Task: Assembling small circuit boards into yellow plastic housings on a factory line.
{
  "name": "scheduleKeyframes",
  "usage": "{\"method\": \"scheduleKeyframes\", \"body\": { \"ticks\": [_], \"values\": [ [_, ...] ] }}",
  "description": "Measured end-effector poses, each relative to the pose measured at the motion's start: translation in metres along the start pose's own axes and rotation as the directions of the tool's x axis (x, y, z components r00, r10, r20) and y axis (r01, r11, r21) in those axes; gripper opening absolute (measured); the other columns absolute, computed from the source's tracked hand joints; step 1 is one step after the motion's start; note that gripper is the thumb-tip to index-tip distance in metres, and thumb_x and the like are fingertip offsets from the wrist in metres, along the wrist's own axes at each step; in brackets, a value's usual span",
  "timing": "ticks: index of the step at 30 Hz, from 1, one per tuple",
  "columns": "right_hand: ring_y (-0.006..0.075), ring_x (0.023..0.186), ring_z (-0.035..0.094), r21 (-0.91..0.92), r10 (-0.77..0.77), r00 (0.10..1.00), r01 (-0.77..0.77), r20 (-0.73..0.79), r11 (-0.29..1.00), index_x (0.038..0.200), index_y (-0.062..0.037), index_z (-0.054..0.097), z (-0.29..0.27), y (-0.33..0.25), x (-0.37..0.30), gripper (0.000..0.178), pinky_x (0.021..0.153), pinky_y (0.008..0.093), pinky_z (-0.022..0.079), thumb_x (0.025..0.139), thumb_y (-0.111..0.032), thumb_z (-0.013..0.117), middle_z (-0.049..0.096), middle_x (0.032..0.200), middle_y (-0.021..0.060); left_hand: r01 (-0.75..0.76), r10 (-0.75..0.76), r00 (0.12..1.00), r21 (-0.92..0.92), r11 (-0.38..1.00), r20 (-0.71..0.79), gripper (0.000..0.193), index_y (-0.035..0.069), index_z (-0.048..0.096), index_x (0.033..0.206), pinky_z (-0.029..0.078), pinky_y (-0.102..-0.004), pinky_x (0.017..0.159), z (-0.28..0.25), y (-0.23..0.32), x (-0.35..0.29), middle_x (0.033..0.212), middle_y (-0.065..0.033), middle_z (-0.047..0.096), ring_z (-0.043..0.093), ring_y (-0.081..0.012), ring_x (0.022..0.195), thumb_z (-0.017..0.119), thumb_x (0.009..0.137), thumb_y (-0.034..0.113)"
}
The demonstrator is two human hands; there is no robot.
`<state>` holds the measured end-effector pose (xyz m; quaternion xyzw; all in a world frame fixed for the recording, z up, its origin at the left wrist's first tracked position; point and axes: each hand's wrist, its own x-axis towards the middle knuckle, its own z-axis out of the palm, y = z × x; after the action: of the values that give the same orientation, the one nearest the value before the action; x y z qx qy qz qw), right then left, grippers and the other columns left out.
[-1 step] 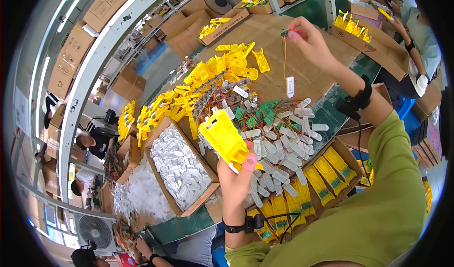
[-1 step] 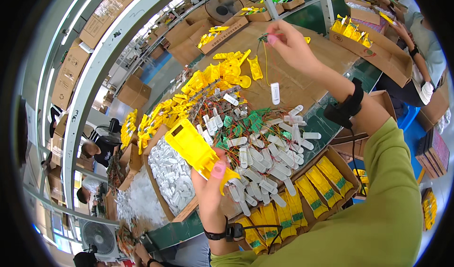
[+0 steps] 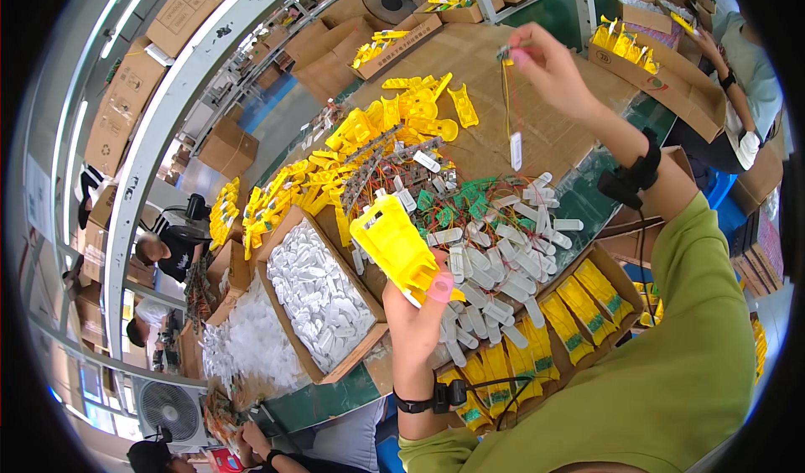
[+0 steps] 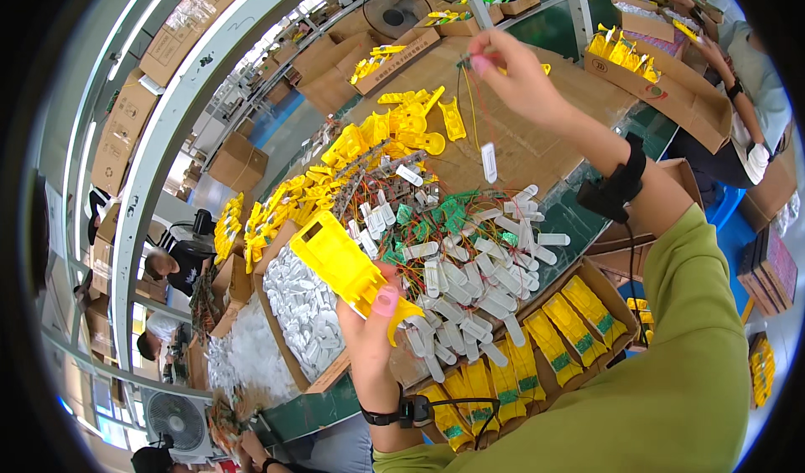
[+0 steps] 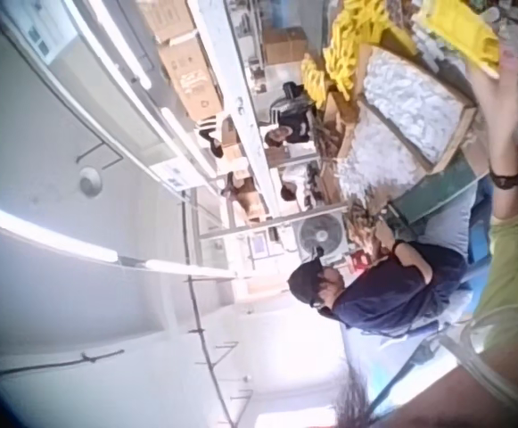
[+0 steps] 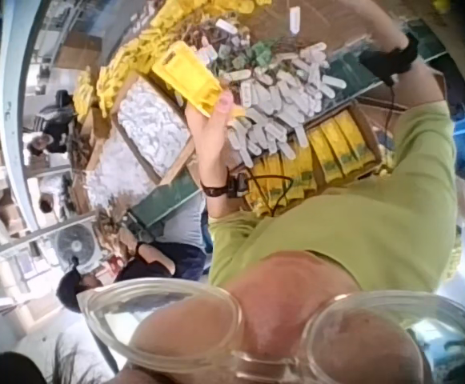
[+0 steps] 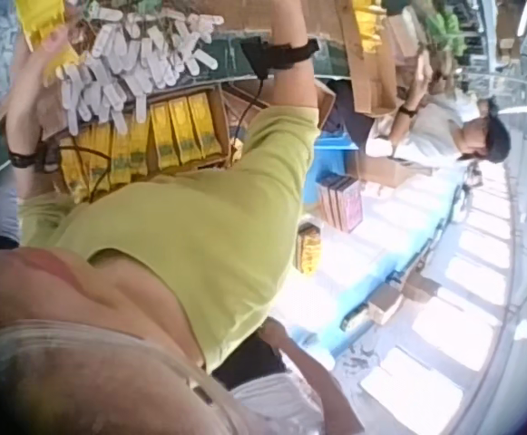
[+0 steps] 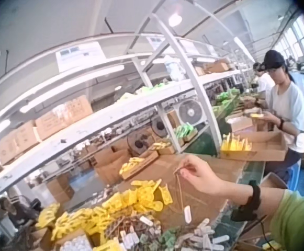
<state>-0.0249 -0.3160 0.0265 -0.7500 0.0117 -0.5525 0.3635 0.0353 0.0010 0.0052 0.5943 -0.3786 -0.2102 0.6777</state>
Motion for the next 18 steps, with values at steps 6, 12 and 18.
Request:
{"method": "scheduleKeyframes", "body": {
  "ticks": [6,12,18],
  "values": [
    [0.0112,0.083,0.051,-0.113,-0.094,0.994,0.1,0.059,0.989,0.092,-0.0007,0.045,-0.006,-0.001,0.012,0.013,0.075,0.0244,0.042,0.081,-0.007,0.049,0.05,0.086,0.0041,-0.012,0.012,1.0,0.001,1.0,-0.02,0.03,-0.001,0.051,0.095,0.041,-0.0226,0.061,0.003,-0.005,0.005,0.078,-0.0033,0.052,0.05,-0.0098,0.07,0.062,0.075,0.019],
    [0.0096,0.084,0.051,0.146,0.085,0.992,-0.098,0.095,0.984,0.093,-0.0032,0.045,-0.012,-0.029,-0.009,0.014,0.073,0.0229,0.042,0.081,-0.006,0.051,0.05,0.089,0.0017,-0.005,0.005,1.0,0.001,1.0,-0.023,0.031,-0.001,0.051,0.095,0.041,-0.0225,0.06,0.003,-0.005,0.007,0.078,-0.0033,0.053,0.05,-0.0097,0.068,0.062,0.075,0.02],
    [0.0095,0.083,0.053,0.398,0.224,0.965,-0.261,0.137,0.879,0.093,-0.0033,0.046,-0.014,-0.043,-0.016,0.014,0.074,0.0228,0.043,0.081,-0.007,0.051,0.052,0.089,0.0028,-0.035,0.034,0.999,0.056,0.998,0.023,0.033,0.0,0.051,0.096,0.042,-0.0222,0.061,0.026,0.001,0.029,0.079,-0.0034,0.054,0.052,-0.0096,0.07,0.064,0.074,0.022]
  ]
}}
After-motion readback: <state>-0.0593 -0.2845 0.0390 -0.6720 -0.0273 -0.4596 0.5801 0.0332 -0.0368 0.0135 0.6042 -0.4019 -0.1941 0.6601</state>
